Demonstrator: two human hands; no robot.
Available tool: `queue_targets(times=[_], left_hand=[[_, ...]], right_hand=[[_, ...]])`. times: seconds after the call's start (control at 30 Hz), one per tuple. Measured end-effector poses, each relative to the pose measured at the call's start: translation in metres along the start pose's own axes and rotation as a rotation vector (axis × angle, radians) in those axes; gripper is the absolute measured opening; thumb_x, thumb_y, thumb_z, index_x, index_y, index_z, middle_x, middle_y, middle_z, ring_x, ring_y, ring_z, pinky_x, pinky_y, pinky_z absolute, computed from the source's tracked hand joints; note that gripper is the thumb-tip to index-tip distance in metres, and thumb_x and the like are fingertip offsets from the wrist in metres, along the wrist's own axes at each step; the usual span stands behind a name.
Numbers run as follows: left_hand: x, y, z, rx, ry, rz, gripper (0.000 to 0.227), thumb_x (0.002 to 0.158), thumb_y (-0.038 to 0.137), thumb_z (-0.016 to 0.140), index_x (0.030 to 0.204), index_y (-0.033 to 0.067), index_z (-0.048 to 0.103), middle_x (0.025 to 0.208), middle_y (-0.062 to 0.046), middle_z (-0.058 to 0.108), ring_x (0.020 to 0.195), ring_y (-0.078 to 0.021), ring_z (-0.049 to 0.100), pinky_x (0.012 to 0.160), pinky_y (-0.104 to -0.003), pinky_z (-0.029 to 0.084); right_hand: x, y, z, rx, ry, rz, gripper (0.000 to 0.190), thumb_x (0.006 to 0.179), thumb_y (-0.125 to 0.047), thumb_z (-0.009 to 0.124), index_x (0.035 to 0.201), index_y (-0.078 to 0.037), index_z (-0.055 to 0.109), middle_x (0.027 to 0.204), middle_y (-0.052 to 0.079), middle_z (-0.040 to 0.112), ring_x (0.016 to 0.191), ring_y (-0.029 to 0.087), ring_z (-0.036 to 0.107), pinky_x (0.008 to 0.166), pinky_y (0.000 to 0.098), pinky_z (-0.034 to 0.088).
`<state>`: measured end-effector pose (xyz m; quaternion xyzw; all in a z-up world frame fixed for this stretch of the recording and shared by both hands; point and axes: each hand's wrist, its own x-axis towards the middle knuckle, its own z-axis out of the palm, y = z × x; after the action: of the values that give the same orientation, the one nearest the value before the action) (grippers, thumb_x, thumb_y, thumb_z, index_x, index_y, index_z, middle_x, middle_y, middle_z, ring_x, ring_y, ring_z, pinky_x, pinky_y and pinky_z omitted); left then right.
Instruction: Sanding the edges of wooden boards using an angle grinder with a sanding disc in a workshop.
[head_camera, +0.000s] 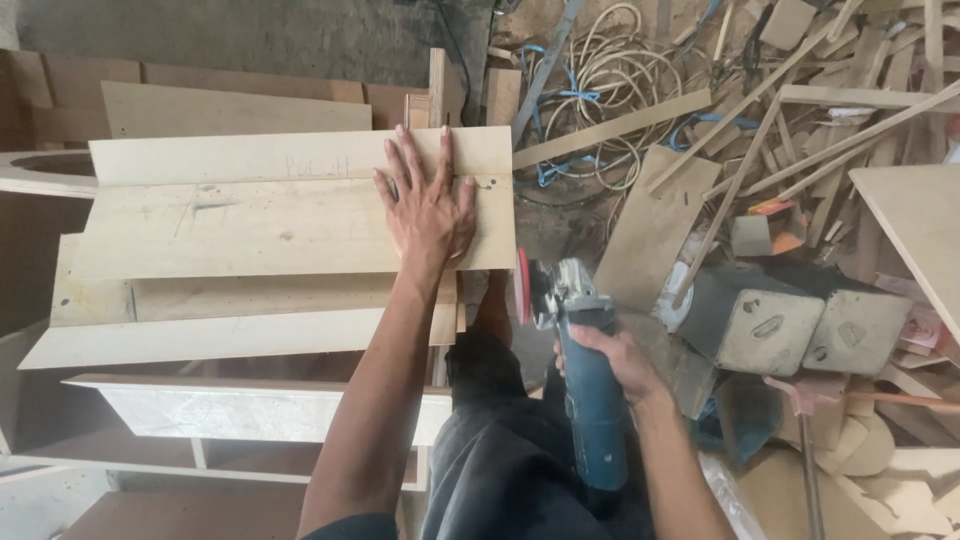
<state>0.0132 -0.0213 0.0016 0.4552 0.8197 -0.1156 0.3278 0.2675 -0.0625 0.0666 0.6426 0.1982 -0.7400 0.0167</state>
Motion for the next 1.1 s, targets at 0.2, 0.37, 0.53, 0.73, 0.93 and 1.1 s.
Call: queue_targets(times=[0.2, 0.37, 0.53, 0.73, 0.93, 1.1], left_hand=[[-0.006, 0.006, 0.008, -0.016, -0.004, 0.016, 0.079, 0.093, 0.065, 0.036, 0.162, 0.0344, 0.011, 0.168, -0.019, -0.002, 0.155, -0.0393, 0.000, 0.122, -0.062, 0.006], [-0.021, 0.041, 0.015, 0.008, -0.133, 0.063, 0.109, 0.073, 0.067, 0.068, 0.161, 0.0326, 0.016, 0.166, -0.024, 0.006, 0.154, -0.0409, 0.005, 0.117, -0.069, 0.004], [0.008, 0.064, 0.021, 0.072, 0.181, -0.126, 0.061, 0.069, 0.044, 0.078, 0.113, 0.0187, 0.044, 0.119, -0.011, 0.043, 0.118, -0.0371, 0.042, 0.092, -0.061, 0.034], [0.040, 0.080, 0.042, 0.021, 0.094, -0.319, 0.081, 0.082, 0.043, 0.065, 0.152, 0.0191, 0.031, 0.161, -0.014, 0.027, 0.147, -0.0398, 0.022, 0.108, -0.069, 0.025], [0.033, 0.070, 0.063, -0.112, 0.598, -0.296, 0.047, 0.068, 0.059, 0.075, 0.097, 0.0251, 0.061, 0.103, -0.008, 0.055, 0.096, -0.0350, 0.055, 0.082, -0.055, 0.044], [-0.087, 0.040, -0.006, -0.913, 0.674, -0.641, 0.093, 0.078, 0.032, 0.076, 0.150, 0.0104, 0.021, 0.148, -0.022, 0.025, 0.136, -0.0417, 0.028, 0.111, -0.062, 0.021]], right_hand=[[0.007, 0.032, -0.018, 0.010, 0.053, 0.091, 0.042, 0.073, -0.035, 0.083, 0.085, 0.004, 0.070, 0.071, 0.027, 0.070, 0.071, 0.036, 0.073, 0.068, 0.0494, 0.058], [0.019, 0.033, -0.057, 0.103, 0.228, 0.063, 0.055, 0.074, -0.040, 0.084, 0.093, 0.010, 0.070, 0.082, 0.032, 0.070, 0.080, 0.044, 0.072, 0.073, 0.0551, 0.056], [0.001, 0.027, -0.093, 0.204, 0.426, -0.144, 0.034, 0.078, -0.026, 0.085, 0.085, 0.003, 0.071, 0.072, 0.021, 0.070, 0.068, 0.027, 0.072, 0.067, 0.0444, 0.058], [0.007, 0.044, -0.145, 0.291, 0.369, -0.111, 0.027, 0.090, -0.026, 0.070, 0.090, 0.001, 0.069, 0.076, 0.018, 0.069, 0.060, 0.029, 0.064, 0.058, 0.0422, 0.055], [0.032, 0.060, -0.203, 0.239, 0.508, -0.111, 0.027, 0.087, -0.031, 0.076, 0.096, -0.007, 0.070, 0.078, 0.009, 0.068, 0.060, 0.023, 0.064, 0.058, 0.0369, 0.056], [0.074, 0.050, -0.294, 0.262, 0.228, 0.085, 0.043, 0.100, -0.057, 0.058, 0.111, -0.017, 0.067, 0.102, 0.004, 0.069, 0.094, 0.022, 0.067, 0.090, 0.0435, 0.053]])
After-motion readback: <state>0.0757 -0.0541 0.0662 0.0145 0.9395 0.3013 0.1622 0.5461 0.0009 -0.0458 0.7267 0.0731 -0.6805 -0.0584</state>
